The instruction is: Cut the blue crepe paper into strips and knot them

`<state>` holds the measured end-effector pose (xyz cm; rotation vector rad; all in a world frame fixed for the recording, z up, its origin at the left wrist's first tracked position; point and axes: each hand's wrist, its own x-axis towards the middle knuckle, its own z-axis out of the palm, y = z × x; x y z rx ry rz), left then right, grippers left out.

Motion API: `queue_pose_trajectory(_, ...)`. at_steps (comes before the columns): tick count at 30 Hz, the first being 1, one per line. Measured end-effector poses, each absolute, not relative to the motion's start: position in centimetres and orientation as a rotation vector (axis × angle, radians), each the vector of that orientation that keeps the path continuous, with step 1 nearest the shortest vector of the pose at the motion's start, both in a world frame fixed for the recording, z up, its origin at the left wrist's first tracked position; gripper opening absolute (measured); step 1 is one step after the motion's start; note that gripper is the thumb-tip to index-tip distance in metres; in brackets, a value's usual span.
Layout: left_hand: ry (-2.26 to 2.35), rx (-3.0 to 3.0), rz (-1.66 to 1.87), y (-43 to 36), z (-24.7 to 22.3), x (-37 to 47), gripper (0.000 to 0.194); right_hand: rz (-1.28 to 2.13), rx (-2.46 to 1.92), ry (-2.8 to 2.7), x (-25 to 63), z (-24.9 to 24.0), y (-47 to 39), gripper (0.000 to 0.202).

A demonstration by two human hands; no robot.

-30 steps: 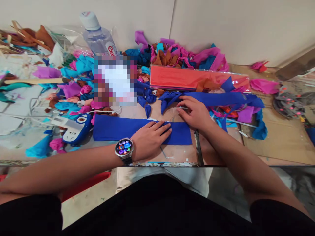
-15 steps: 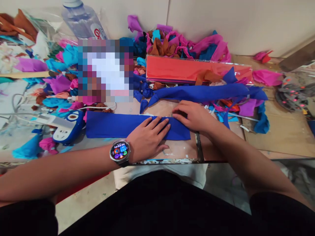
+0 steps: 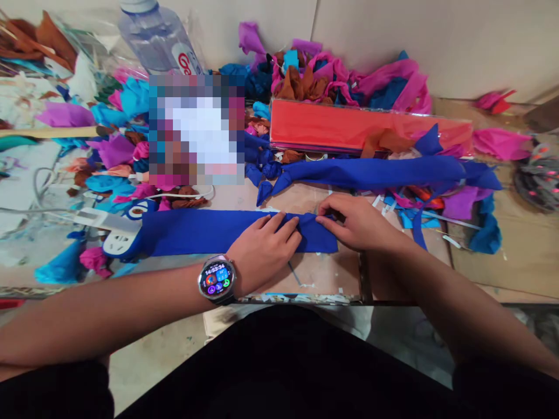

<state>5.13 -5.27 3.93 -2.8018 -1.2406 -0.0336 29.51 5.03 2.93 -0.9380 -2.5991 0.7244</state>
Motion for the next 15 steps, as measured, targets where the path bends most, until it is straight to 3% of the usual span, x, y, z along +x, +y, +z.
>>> queue_pose_trajectory(8,-1.286,-2.833,-0.071,-5.5,3.5,5.2,0.043,0.86,-1.067,-2.457,29.4,2.2,4.3,0.032)
queue_pose_trajectory(15,-1.366,-2.841,-0.098,-5.8,3.2,5.4,0.051,0.762,-1.184,-2.417,29.5,1.6,4.4,0.024)
